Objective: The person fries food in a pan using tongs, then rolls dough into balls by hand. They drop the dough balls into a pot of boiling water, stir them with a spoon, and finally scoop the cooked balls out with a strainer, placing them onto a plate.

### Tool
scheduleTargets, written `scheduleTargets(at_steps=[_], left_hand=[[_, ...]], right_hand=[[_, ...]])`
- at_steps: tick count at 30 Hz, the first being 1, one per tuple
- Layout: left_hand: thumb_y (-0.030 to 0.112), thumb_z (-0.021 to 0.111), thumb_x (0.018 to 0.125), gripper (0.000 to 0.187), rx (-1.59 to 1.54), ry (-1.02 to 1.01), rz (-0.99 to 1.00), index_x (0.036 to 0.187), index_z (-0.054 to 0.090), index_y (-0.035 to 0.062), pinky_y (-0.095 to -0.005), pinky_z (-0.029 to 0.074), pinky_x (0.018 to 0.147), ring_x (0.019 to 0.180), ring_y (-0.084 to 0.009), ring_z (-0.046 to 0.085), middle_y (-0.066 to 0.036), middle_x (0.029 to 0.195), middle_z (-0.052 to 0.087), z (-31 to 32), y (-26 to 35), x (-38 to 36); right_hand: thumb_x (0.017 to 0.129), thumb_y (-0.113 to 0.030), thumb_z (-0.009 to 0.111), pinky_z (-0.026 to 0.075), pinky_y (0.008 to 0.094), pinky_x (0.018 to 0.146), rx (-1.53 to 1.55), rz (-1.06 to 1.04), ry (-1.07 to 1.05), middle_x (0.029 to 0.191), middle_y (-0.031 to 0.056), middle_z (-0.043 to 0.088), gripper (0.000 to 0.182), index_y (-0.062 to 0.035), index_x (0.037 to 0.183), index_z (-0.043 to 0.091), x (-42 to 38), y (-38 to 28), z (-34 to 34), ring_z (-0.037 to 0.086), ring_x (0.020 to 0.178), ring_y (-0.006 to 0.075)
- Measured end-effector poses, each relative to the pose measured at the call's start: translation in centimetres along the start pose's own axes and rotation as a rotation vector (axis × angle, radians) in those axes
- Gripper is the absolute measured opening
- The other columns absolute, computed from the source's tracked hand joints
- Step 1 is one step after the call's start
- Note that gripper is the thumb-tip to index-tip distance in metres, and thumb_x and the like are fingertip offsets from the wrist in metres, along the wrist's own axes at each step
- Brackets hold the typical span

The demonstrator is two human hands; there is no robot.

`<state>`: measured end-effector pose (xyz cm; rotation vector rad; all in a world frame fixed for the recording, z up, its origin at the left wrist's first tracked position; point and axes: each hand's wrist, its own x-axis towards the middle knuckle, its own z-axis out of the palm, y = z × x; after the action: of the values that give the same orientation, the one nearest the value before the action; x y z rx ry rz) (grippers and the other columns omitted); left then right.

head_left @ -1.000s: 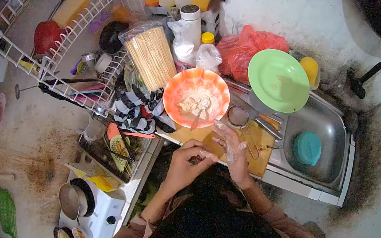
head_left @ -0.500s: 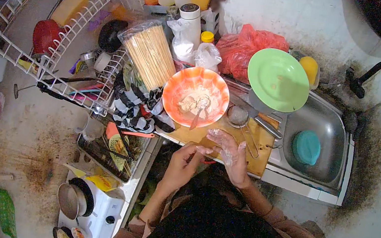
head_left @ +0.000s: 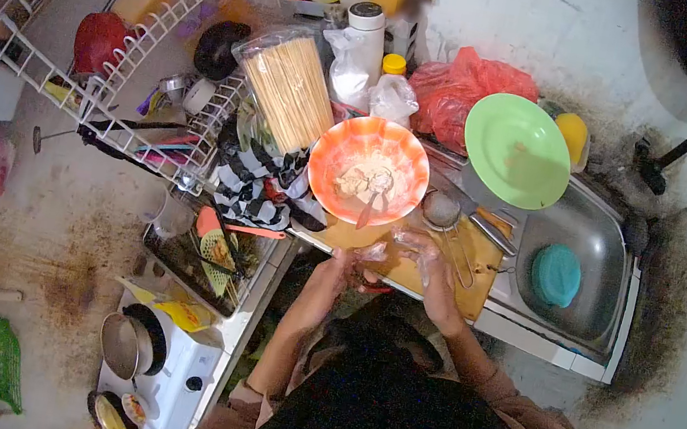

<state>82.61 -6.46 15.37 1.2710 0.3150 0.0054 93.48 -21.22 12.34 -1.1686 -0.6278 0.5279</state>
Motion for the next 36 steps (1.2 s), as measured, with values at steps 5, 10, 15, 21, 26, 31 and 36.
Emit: scheduleTargets(at_steps=[5,10,15,21,26,31,36], left_hand=[[0.061,0.010,0.086,0.078,-0.268,-0.080,-0.046,0.121,0.046,0.0005,-0.0298,0.035,0.083,0.099,-0.0175,0.047,-0.007,0.121,0.048,-0.3,1.1,-0.3],[0.055,0.007,0.089,0.074,-0.213,-0.054,-0.058,0.121,0.046,0.0007,-0.0299,0.033,0.085,0.100,-0.0163,0.045,-0.006,0.115,0.051,-0.6,2.0,-1.0],[0.038,0.031,0.093,0.046,0.018,0.190,0.141,0.113,0.052,0.0022,-0.0273,0.035,0.084,0.096,-0.0122,0.046,-0.005,0.108,0.054,-1.4,2.0,-1.4],[0.018,0.049,0.088,0.018,0.119,0.423,0.282,0.085,0.056,0.0023,-0.0222,0.041,0.070,0.077,-0.0079,0.051,0.000,0.082,0.056,-3.9,0.5,-0.8],[0.019,0.049,0.089,0.021,0.027,0.428,0.213,0.095,0.057,0.0006,-0.0217,0.041,0.068,0.075,-0.0064,0.051,-0.001,0.084,0.059,-4.6,0.3,0.5],[0.019,0.058,0.083,0.040,0.322,0.430,0.419,0.116,0.046,-0.0008,-0.0281,0.043,0.075,0.083,-0.0159,0.053,-0.009,0.098,0.057,-5.6,0.3,3.4],[0.015,0.069,0.070,0.061,0.817,0.453,0.530,0.120,0.039,-0.0015,-0.0362,0.040,0.084,0.096,-0.0295,0.050,-0.018,0.106,0.050,-6.1,0.5,4.8]], right_hand=[[0.076,-0.016,0.063,0.035,0.0360,0.091,-0.630,-0.226,-0.046,0.108,0.0121,0.049,0.023,-0.0056,0.096,0.061,1.3,-3.1,1.4,0.046,0.105,0.0257],[0.071,-0.015,0.068,0.037,0.0361,0.089,-0.831,-0.349,-0.079,0.105,0.0107,0.049,0.020,-0.0076,0.089,0.065,2.1,-3.3,2.0,0.047,0.104,0.0260],[0.069,-0.015,0.069,0.039,0.0357,0.085,-0.722,-0.279,0.002,0.102,0.0110,0.049,0.021,-0.0066,0.088,0.064,3.5,-4.2,1.8,0.048,0.100,0.0271],[0.066,-0.008,0.067,0.044,0.0319,0.072,-0.851,-0.281,-0.101,0.087,0.0104,0.057,0.019,-0.0033,0.083,0.059,9.3,-4.2,-1.5,0.056,0.085,0.0232],[0.068,-0.008,0.064,0.046,0.0344,0.072,-0.886,-0.184,-0.342,0.084,0.0126,0.061,0.022,-0.0029,0.088,0.060,14.5,0.6,-1.5,0.060,0.080,0.0252],[0.067,-0.009,0.062,0.046,0.0346,0.068,-1.113,-0.143,-0.617,0.084,0.0126,0.062,0.028,-0.0061,0.095,0.061,17.1,4.0,0.9,0.060,0.078,0.0258],[0.065,-0.012,0.061,0.046,0.0368,0.065,-1.358,0.004,-0.669,0.083,0.0127,0.062,0.023,-0.0077,0.088,0.062,17.4,3.3,3.4,0.060,0.077,0.0271]])
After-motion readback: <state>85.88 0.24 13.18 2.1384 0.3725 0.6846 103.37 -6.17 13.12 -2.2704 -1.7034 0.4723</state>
